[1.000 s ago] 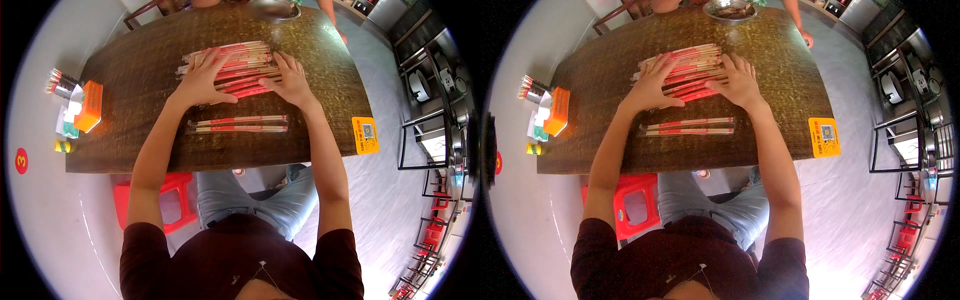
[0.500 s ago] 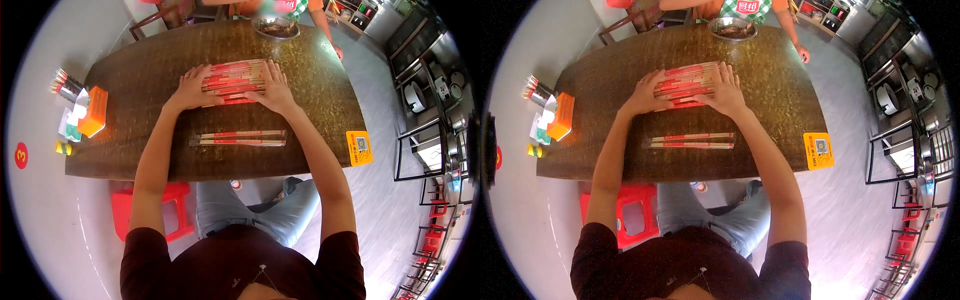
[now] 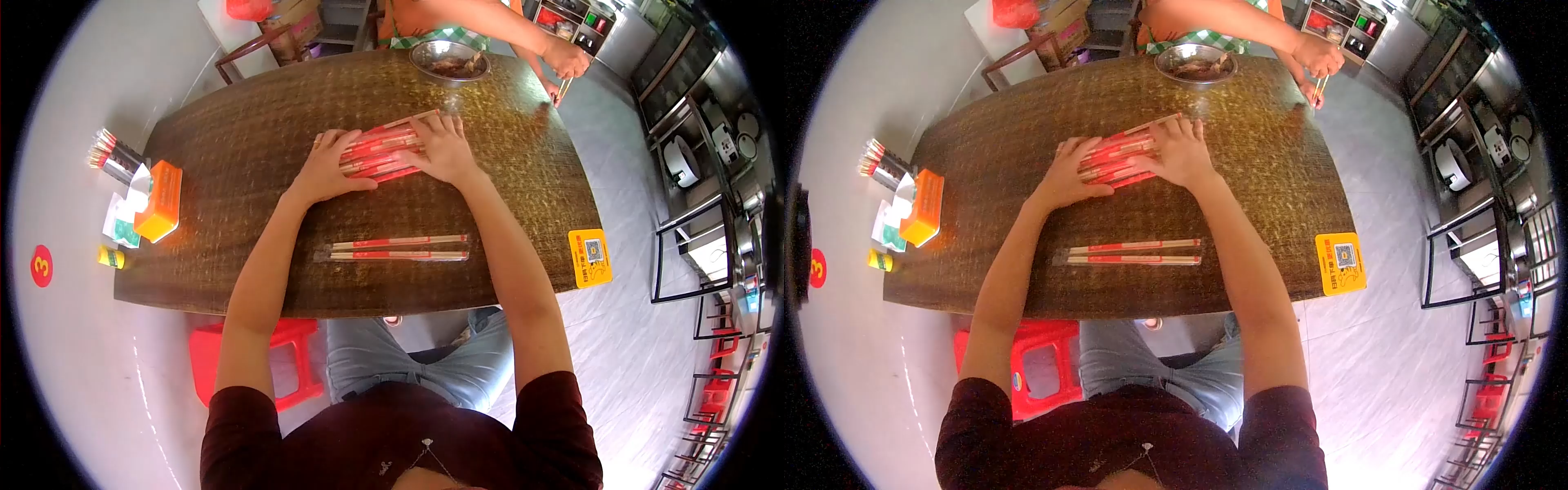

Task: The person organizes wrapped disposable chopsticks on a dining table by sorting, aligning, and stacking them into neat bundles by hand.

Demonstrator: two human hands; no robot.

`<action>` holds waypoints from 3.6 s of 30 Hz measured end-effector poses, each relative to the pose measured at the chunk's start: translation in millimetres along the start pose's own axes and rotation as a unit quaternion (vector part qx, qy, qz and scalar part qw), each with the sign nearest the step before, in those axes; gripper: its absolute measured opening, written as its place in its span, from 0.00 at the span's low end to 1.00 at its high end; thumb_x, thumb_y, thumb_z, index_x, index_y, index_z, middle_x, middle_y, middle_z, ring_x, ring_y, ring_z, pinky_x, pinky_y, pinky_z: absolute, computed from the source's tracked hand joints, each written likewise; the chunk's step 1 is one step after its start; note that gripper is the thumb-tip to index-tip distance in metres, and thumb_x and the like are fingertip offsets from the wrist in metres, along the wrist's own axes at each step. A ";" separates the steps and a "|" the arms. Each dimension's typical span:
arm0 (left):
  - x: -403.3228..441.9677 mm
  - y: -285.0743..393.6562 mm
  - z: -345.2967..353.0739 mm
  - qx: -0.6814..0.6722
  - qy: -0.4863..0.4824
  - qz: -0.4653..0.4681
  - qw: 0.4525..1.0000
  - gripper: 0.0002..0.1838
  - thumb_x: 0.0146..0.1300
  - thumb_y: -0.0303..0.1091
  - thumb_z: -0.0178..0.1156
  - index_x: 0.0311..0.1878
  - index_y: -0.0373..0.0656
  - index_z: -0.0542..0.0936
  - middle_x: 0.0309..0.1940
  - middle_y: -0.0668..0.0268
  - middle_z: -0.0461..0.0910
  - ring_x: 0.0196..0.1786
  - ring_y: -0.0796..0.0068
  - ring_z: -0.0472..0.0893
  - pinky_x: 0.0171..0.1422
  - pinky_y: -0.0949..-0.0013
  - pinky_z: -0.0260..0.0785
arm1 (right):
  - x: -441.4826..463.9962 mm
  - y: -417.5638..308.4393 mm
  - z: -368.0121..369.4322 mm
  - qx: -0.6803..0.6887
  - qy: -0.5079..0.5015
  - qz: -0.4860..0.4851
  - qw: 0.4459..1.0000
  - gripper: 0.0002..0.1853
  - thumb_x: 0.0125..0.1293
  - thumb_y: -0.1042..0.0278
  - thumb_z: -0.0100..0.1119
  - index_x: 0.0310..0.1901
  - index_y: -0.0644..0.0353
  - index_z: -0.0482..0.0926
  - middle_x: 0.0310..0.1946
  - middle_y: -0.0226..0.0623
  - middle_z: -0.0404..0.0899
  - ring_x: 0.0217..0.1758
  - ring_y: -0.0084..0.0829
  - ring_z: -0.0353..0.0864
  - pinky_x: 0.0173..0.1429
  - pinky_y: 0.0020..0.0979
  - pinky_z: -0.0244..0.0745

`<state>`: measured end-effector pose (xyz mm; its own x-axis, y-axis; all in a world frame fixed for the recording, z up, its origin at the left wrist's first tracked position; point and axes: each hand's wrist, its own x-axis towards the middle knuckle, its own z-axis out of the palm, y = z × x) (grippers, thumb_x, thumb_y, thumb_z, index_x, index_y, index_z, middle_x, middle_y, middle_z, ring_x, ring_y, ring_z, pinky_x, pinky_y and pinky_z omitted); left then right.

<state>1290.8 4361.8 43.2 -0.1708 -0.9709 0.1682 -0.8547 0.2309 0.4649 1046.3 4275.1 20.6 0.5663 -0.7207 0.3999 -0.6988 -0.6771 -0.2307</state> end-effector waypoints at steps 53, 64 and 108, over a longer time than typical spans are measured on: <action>-2.7 10.5 10.0 0.054 0.118 0.089 0.988 0.31 0.48 0.60 0.69 0.48 0.47 0.78 0.39 0.64 0.76 0.47 0.60 0.76 0.51 0.61 0.70 | -27.4 -20.4 -17.2 -0.086 0.145 -0.121 0.978 0.30 0.52 0.35 0.62 0.37 0.60 0.77 0.41 0.37 0.73 0.44 0.38 0.75 0.45 0.38 0.74; -2.5 8.7 9.0 0.058 0.127 0.115 0.983 0.31 0.48 0.58 0.70 0.48 0.45 0.79 0.40 0.62 0.76 0.49 0.58 0.75 0.54 0.60 0.69 | -25.7 -22.1 -15.2 -0.092 0.157 -0.136 0.974 0.28 0.51 0.36 0.65 0.30 0.58 0.76 0.25 0.33 0.74 0.31 0.33 0.78 0.36 0.35 0.75; -116.6 98.0 20.0 0.041 0.011 0.244 0.969 0.13 0.61 0.33 0.61 0.49 0.45 0.78 0.48 0.60 0.76 0.52 0.56 0.74 0.61 0.55 0.64 | -36.8 -37.2 -19.5 -0.125 -0.063 -0.043 0.989 0.45 0.65 0.27 0.37 0.71 0.60 0.56 0.65 0.44 0.65 0.69 0.43 0.63 0.68 0.56 0.56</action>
<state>1217.1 4496.3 51.8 -0.5539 -0.7461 0.3695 -0.7120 0.6545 0.2543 1042.9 4329.7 31.7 0.6671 -0.6858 0.2908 -0.7232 -0.6899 0.0318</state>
